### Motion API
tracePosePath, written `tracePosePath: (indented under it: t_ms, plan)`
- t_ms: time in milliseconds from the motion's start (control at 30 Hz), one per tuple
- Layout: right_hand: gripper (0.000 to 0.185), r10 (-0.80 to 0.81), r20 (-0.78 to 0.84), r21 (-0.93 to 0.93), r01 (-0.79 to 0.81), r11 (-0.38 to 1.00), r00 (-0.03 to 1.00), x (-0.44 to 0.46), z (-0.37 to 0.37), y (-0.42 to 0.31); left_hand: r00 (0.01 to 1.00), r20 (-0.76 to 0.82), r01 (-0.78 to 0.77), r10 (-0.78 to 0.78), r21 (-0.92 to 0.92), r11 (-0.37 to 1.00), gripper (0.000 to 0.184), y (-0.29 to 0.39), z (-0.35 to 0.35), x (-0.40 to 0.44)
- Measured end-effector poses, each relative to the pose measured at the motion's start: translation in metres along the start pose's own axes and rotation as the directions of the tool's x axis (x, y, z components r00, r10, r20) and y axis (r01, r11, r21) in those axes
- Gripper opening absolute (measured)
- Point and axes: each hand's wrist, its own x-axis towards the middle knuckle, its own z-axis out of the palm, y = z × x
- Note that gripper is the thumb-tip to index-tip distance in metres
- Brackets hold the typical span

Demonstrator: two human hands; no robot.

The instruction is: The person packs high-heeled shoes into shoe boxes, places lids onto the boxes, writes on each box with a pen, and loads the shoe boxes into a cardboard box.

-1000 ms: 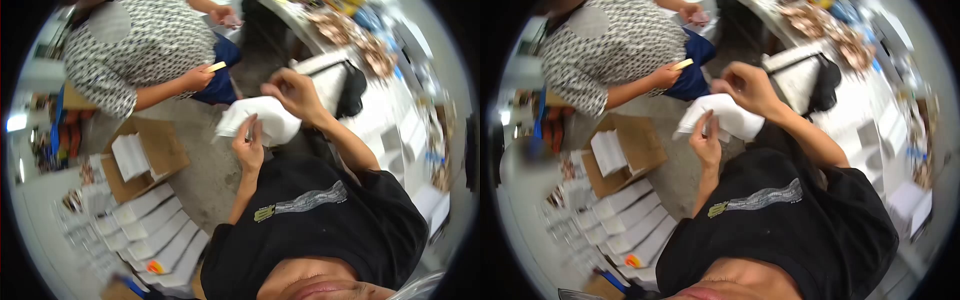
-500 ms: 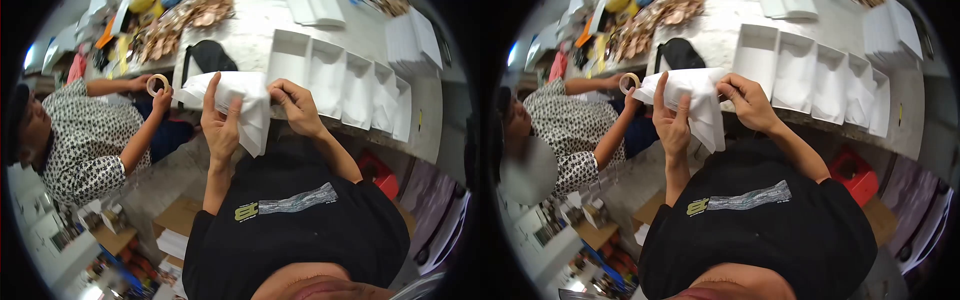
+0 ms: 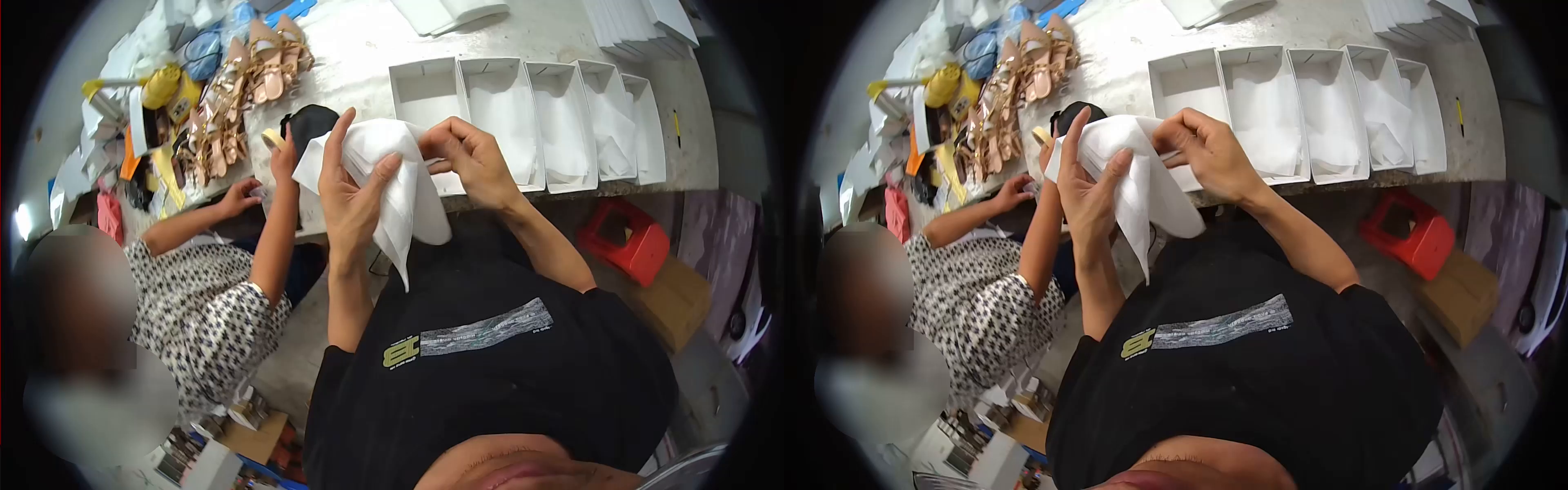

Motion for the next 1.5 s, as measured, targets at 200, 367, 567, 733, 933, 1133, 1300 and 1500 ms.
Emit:
tracePosePath:
  t_ms: [200,367,567,733,933,1133,1300,1500]
  plan:
    - [0.017,-0.005,-0.016,-0.149,0.003,0.989,1.000,0.023,0.017,-0.002,0.991,0.100,-0.088,0.087,-0.002,0.996,0.066,0.004,-0.007,0.043]
    - [0.021,0.109,0.030,-0.008,-0.108,0.994,0.994,0.068,0.014,0.006,0.998,0.057,-0.033,0.031,0.032,0.999,0.067,-0.024,-0.022,0.079]
    - [0.022,0.169,0.202,0.018,-0.177,0.984,0.965,0.115,-0.016,0.025,0.987,0.095,-0.147,0.130,0.199,0.969,0.065,-0.057,-0.024,0.120]
    - [0.021,0.235,0.300,-0.073,-0.224,0.972,0.924,0.138,-0.040,0.038,0.995,0.098,-0.034,0.019,0.157,0.987,0.058,-0.060,-0.026,0.131]
    - [0.030,0.155,0.062,-0.485,-0.106,0.868,0.986,0.172,-0.111,0.051,0.984,-0.073,-0.100,0.164,0.533,0.840,0.042,-0.062,-0.090,0.144]
    - [0.045,-0.982,0.035,-0.959,0.284,0.019,0.185,0.202,-0.125,-0.071,0.760,-0.526,-0.118,0.381,0.465,0.878,0.025,-0.048,-0.157,0.149]
    - [0.032,-0.484,-0.314,-0.522,0.277,0.806,0.816,0.228,-0.076,-0.039,0.807,-0.380,-0.087,0.452,0.680,0.728,0.026,-0.056,-0.173,0.158]
    - [0.024,-0.160,-0.268,0.221,0.222,0.950,0.950,0.255,-0.102,0.018,0.811,-0.411,-0.033,0.418,0.679,0.733,0.026,-0.062,-0.164,0.164]
